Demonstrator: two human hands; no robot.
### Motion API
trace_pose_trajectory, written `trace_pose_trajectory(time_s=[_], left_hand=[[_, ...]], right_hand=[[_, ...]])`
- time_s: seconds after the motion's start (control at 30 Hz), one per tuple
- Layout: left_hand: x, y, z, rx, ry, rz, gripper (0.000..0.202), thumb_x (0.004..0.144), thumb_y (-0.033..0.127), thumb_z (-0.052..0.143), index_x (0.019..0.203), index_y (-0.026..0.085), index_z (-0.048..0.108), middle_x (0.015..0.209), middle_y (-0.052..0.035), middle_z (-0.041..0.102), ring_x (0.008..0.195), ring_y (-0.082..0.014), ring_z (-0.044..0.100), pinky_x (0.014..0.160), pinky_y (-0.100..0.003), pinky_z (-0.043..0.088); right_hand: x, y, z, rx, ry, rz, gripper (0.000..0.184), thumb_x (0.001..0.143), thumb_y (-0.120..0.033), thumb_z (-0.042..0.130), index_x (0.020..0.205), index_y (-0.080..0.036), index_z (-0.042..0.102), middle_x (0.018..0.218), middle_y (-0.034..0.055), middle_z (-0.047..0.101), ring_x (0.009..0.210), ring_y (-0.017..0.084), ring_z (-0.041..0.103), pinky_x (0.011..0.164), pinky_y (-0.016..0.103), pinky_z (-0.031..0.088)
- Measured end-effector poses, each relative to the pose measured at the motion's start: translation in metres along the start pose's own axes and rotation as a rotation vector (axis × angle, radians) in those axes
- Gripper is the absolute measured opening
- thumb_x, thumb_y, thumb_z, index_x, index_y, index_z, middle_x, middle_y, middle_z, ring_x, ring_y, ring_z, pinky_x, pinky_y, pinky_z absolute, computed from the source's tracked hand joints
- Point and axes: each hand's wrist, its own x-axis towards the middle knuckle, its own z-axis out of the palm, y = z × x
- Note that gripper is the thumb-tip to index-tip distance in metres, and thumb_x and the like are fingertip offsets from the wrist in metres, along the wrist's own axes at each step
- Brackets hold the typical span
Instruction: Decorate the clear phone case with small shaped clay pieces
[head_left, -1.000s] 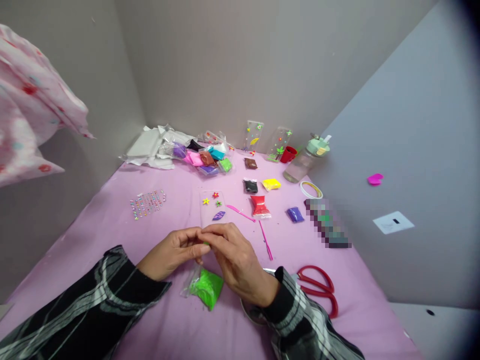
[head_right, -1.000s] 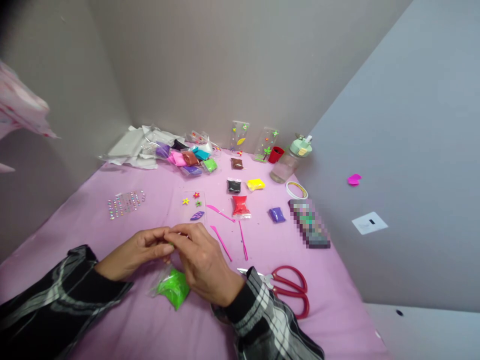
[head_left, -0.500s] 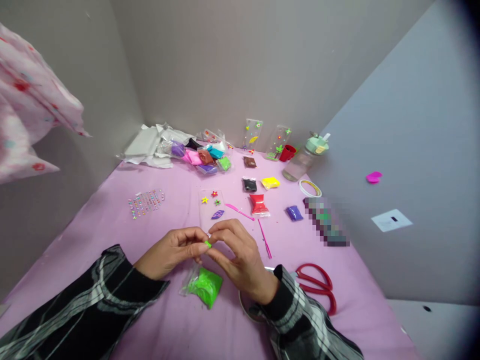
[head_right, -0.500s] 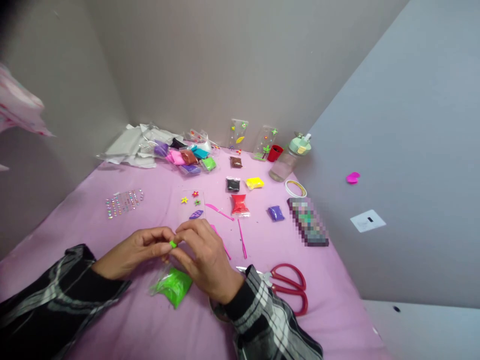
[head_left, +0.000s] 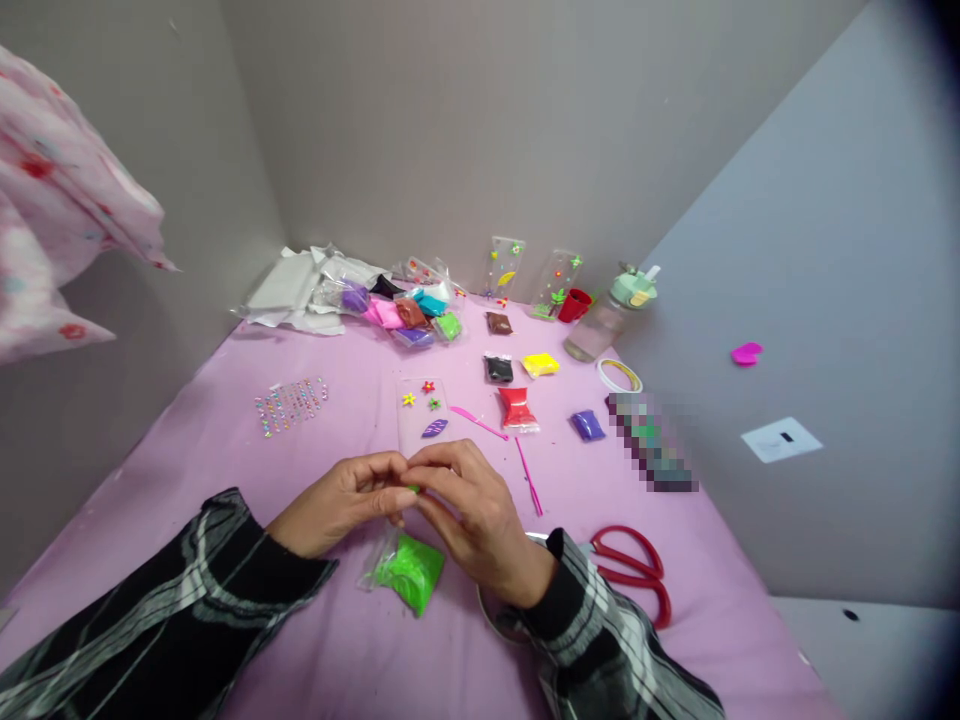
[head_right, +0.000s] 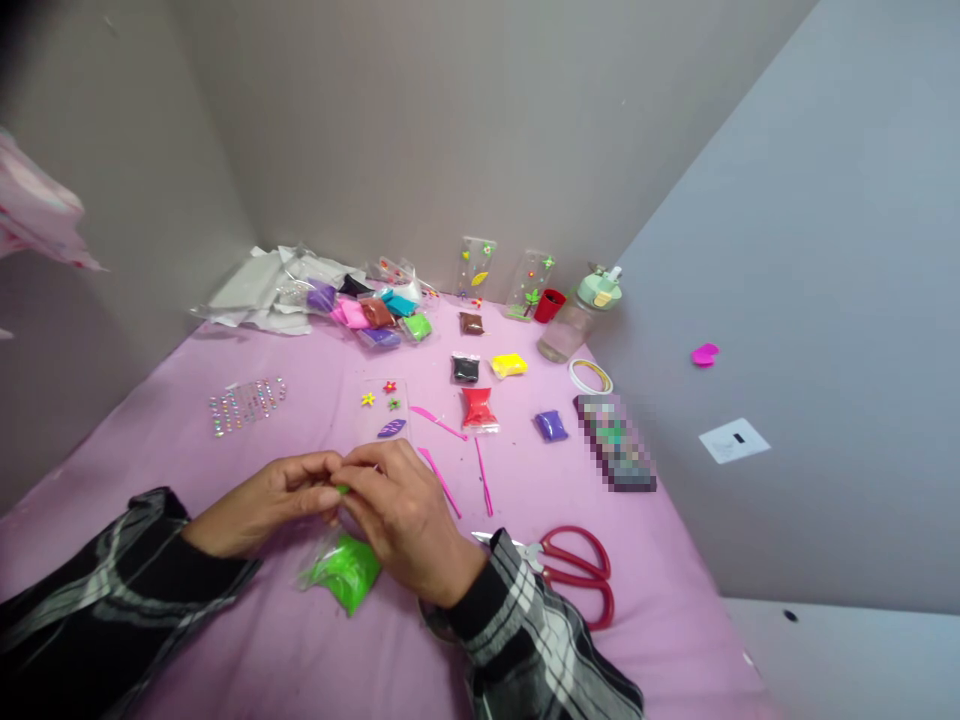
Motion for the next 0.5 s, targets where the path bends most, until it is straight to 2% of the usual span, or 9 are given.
trace_pose_trajectory(time_s=[0.17,0.3,0.37,0.5], left_hand=[[-0.0004,-0.0022,-0.0023,0.012,0.008,0.007,0.022,0.083,0.039,0.073,0.084,0.017,0.069,0.074,0.0037,0.058,0.069,-0.0122,0.053,0.07,-0.026,0.042],[0.0003,-0.0029,-0.0024,0.006,0.007,-0.019,0.024,0.084,0.041,0.072,0.088,0.017,0.071,0.076,0.0031,0.06,0.069,-0.0123,0.054,0.071,-0.026,0.042],[0.0001,-0.0026,-0.0027,0.007,0.013,-0.016,0.023,0.083,0.041,0.073,0.085,0.017,0.071,0.073,0.004,0.059,0.068,-0.0117,0.054,0.07,-0.026,0.042],[-0.001,-0.0033,-0.0039,0.006,0.016,-0.011,0.024,0.082,0.04,0.073,0.087,0.017,0.072,0.076,0.0031,0.06,0.07,-0.0123,0.054,0.071,-0.026,0.043]], right_hand=[[0.0011,-0.0004,-0.0003,0.025,-0.028,-0.008,0.035,0.097,-0.01,0.052,0.131,-0.018,0.055,0.118,0.0117,0.062,0.109,0.021,0.057,0.09,0.038,0.053],[0.001,-0.0011,-0.0013,0.021,0.006,0.011,0.026,0.094,-0.017,0.061,0.12,-0.017,0.06,0.111,0.0103,0.062,0.104,0.02,0.058,0.088,0.037,0.053],[0.001,-0.0013,-0.0015,0.018,0.011,0.019,0.023,0.095,-0.015,0.058,0.118,-0.018,0.061,0.108,0.0098,0.063,0.102,0.02,0.058,0.086,0.036,0.054],[0.0018,-0.0021,-0.0018,0.032,-0.036,0.008,0.035,0.098,-0.013,0.052,0.132,-0.02,0.054,0.117,0.011,0.062,0.108,0.021,0.057,0.09,0.038,0.053]])
